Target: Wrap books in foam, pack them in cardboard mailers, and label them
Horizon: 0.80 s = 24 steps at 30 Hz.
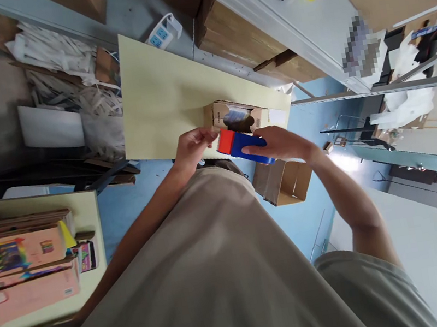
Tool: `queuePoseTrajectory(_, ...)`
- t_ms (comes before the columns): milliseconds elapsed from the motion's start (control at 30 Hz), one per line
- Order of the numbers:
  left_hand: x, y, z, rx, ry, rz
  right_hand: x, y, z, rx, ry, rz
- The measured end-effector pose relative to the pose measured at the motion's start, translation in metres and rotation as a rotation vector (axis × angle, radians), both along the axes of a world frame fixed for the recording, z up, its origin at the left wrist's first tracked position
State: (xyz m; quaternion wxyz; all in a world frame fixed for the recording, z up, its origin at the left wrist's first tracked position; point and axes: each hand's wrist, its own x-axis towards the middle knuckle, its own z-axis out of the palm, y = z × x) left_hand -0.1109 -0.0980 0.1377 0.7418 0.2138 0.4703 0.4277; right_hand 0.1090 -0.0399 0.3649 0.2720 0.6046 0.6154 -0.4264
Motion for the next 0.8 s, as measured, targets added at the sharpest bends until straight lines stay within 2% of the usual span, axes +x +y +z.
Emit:
queuePoseTrajectory(100, -0.006, 0.015, -0.017, -0.047, 0.044, 0.092, 0.0, 0.022, 0.031, -0.063, -0.112, 0.037)
queuePoseTrajectory(200, -0.006, 0.03, -0.04, -0.111, 0.063, 0.118, -0.005, 0.04, 0.04, -0.058, -0.162, 0.032)
queuePoseTrajectory(300, 0.009, 0.038, -0.057, -0.169, 0.043, 0.122, -0.013, 0.054, 0.027, -0.009, -0.171, 0.083)
queuePoseTrajectory(500, 0.039, 0.039, -0.072, -0.247, 0.035, 0.156, -0.017, 0.072, -0.002, 0.103, -0.111, 0.186)
queuePoseTrajectory(600, 0.045, 0.039, -0.081, -0.259, 0.033, 0.176, -0.016, 0.076, -0.009, 0.145, -0.072, 0.212)
queuePoseTrajectory(800, 0.051, 0.04, -0.092, -0.268, 0.038, 0.173, -0.015, 0.078, -0.029, 0.17, -0.131, 0.218)
